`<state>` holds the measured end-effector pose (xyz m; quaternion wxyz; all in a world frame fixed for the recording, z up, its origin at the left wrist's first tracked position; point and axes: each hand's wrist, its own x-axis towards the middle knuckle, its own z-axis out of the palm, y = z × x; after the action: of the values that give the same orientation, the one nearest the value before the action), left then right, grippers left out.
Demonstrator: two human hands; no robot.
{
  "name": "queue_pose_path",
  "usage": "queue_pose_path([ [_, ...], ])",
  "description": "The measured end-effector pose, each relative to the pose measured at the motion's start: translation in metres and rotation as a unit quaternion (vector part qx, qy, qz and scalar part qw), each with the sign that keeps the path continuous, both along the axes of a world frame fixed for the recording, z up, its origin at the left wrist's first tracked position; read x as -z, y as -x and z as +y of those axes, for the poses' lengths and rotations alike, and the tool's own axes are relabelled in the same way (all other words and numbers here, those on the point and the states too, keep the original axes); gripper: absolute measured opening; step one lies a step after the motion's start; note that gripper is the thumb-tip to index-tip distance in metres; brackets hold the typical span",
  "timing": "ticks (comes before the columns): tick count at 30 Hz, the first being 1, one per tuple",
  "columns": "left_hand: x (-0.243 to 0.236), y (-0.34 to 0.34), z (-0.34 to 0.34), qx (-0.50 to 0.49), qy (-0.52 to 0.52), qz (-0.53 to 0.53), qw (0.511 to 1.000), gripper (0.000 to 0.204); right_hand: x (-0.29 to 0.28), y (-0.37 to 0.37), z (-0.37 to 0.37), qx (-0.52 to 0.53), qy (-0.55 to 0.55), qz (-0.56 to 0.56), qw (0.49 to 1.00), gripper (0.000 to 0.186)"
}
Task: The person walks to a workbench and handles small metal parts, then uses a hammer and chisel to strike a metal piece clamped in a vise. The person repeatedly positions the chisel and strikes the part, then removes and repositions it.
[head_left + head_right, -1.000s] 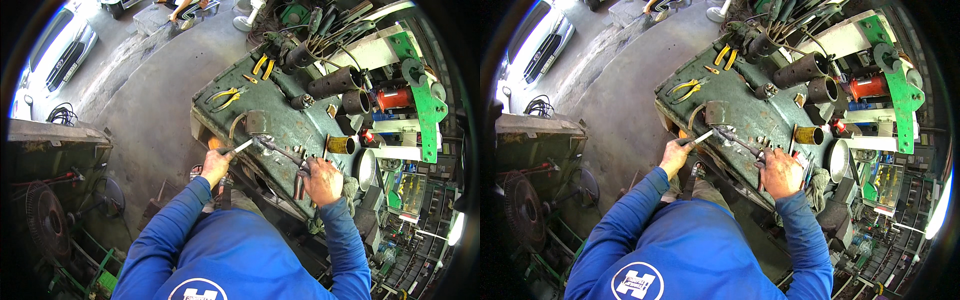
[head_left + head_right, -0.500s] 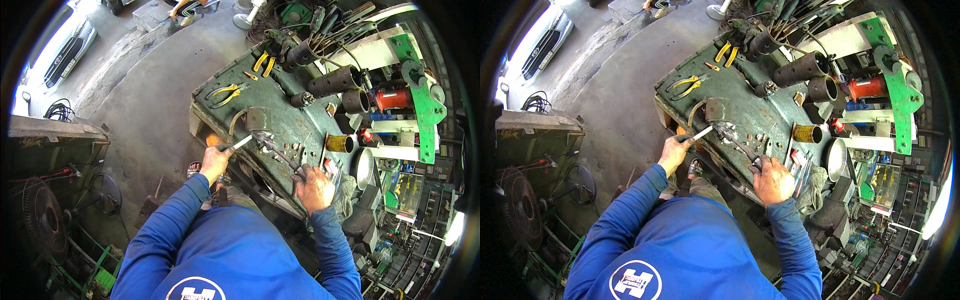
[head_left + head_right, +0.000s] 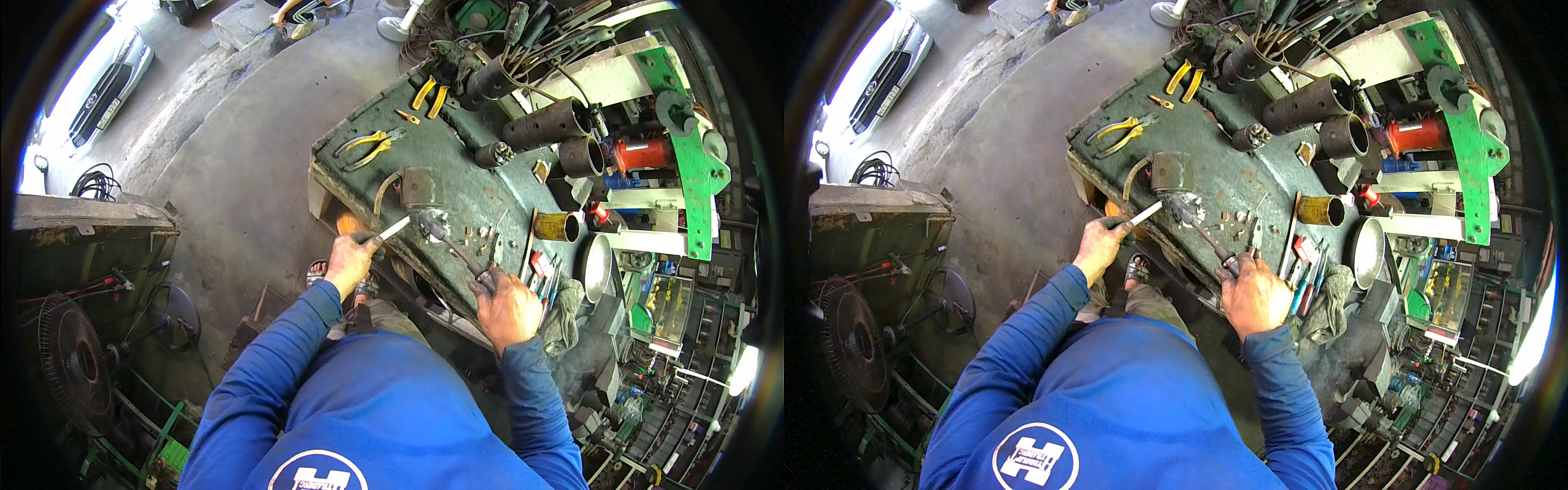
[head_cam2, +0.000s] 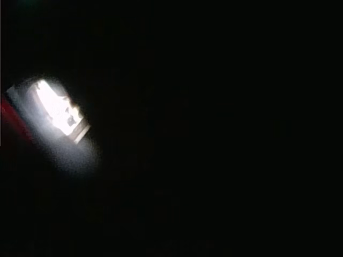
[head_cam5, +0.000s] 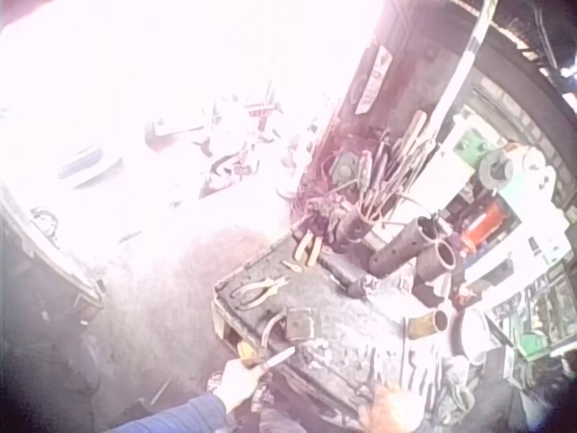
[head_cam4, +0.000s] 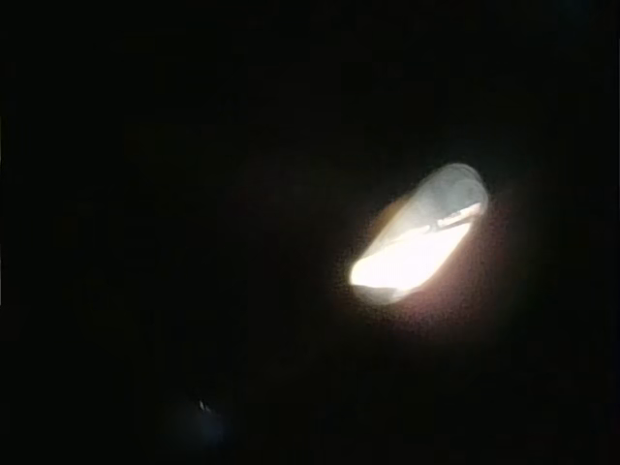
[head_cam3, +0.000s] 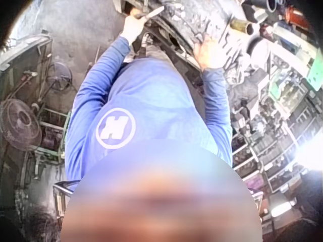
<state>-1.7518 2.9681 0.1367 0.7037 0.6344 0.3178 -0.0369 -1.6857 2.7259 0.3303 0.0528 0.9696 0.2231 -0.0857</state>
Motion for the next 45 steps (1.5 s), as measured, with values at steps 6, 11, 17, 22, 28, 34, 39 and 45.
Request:
queue_pose_path([
  [6,-0.001,0.000,0.002,-0.002,0.023,0.011,1.000,0.026,-0.001,0.012,0.010,0.013,0.016,-0.011,1.000,0.047],
  [11,-0.002,-0.001,0.000,-0.005,0.025,0.003,1.000,0.026,-0.002,0.015,0.012,0.000,0.033,-0.027,0.999,0.050],
  [17,-0.003,-0.005,-0.001,-0.004,0.031,0.006,1.000,0.026,0.000,0.010,0.008,0.001,0.024,-0.028,0.999,0.050],
  [22,-0.002,-0.008,0.000,-0.009,0.047,0.010,0.999,0.026,-0.001,0.004,0.003,-0.038,0.009,-0.063,0.997,0.047],
  [28,-0.002,-0.009,-0.003,-0.019,0.070,0.007,0.997,0.028,-0.002,-0.001,0.001,-0.054,0.018,-0.068,0.996,0.046],
  [34,-0.003,-0.008,-0.005,-0.019,0.039,0.017,0.999,0.028,-0.005,-0.005,0.001,-0.088,0.019,-0.081,0.993,0.046],
  [39,-0.008,-0.006,-0.005,-0.025,0.040,0.020,0.999,0.027,-0.005,-0.005,0.004,-0.095,0.000,-0.089,0.992,0.043],
  [45,-0.009,-0.005,-0.005,-0.027,0.037,0.014,0.999,0.026,-0.006,-0.003,0.006,-0.081,0.015,-0.087,0.993,0.045],
])
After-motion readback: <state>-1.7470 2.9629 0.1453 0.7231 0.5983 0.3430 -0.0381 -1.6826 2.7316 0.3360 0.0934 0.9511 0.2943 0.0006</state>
